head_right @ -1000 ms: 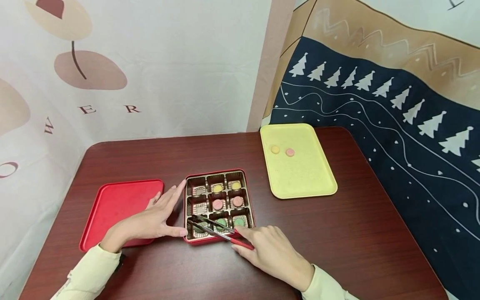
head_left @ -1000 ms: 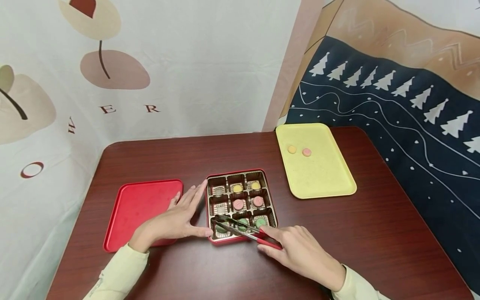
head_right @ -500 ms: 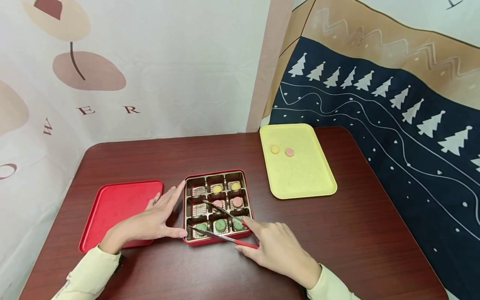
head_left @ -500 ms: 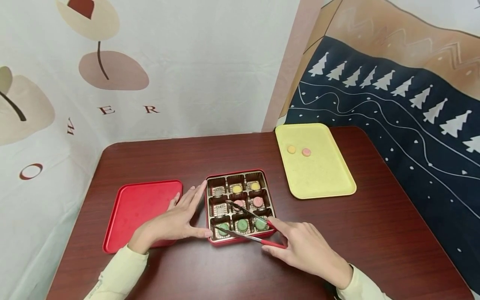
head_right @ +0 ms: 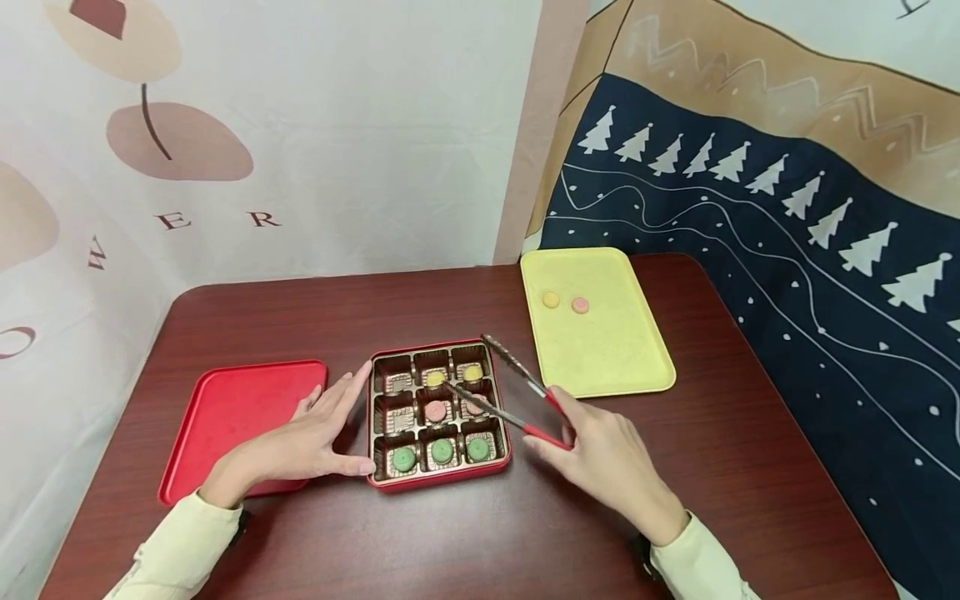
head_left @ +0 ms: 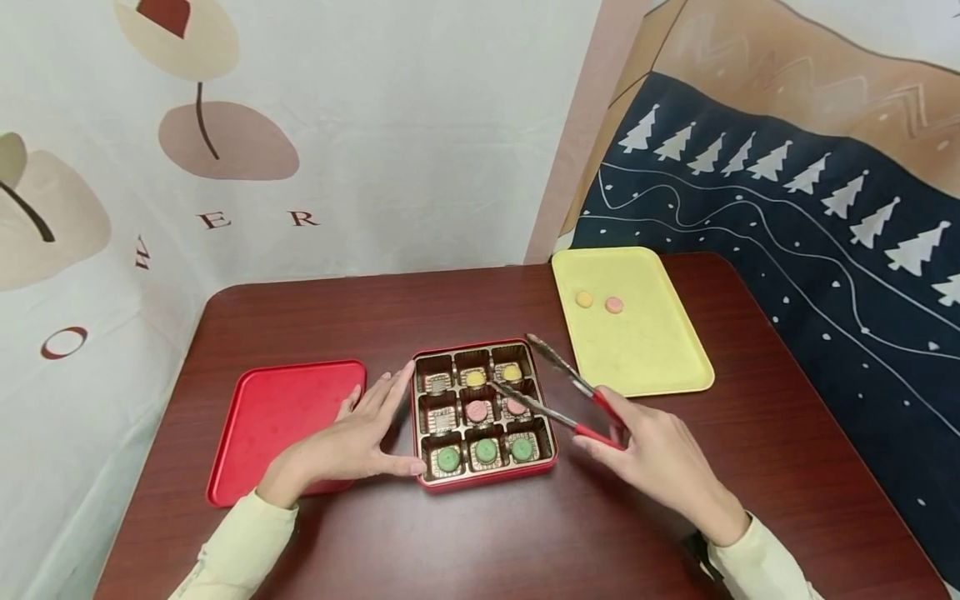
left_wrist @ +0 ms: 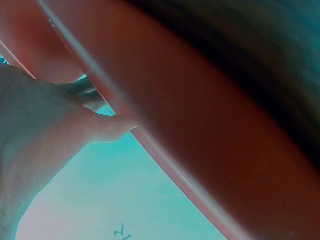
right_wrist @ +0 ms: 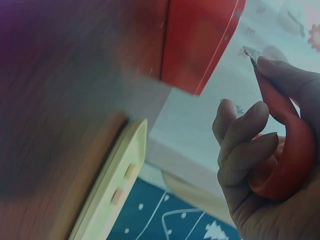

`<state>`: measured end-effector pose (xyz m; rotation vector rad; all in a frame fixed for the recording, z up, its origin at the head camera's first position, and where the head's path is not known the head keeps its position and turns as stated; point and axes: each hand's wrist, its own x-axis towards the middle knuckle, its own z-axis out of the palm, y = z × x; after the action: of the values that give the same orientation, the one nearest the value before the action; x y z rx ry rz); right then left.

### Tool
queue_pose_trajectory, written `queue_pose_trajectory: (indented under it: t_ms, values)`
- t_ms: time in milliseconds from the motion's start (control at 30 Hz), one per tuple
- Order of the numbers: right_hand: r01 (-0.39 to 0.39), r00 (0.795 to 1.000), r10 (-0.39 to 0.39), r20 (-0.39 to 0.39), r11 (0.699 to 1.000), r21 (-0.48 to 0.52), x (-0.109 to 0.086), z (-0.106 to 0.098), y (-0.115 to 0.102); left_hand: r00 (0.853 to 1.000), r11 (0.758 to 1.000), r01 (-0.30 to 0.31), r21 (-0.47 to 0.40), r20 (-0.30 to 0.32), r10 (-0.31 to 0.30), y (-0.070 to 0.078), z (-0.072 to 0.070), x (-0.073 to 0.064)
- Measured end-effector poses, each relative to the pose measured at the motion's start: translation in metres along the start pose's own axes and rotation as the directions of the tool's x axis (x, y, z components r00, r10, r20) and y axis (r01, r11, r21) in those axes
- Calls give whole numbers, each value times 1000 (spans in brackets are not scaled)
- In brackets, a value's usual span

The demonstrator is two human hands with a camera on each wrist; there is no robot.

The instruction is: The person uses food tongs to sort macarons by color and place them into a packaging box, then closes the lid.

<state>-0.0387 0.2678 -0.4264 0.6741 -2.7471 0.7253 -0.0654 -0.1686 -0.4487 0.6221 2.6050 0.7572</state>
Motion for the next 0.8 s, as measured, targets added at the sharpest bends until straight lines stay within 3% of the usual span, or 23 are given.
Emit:
queue_pose_trajectory:
  t_ms: [400, 800]
  values:
    - [-121, 992, 121, -22, 993, 0, 2, -12, 42, 1000, 1000, -7, -5, 7, 7, 0, 0, 0]
    - [-244, 969, 241, -46, 967, -72, 12, -13, 88, 1000, 1000, 2, -3, 14, -2, 0, -1, 0]
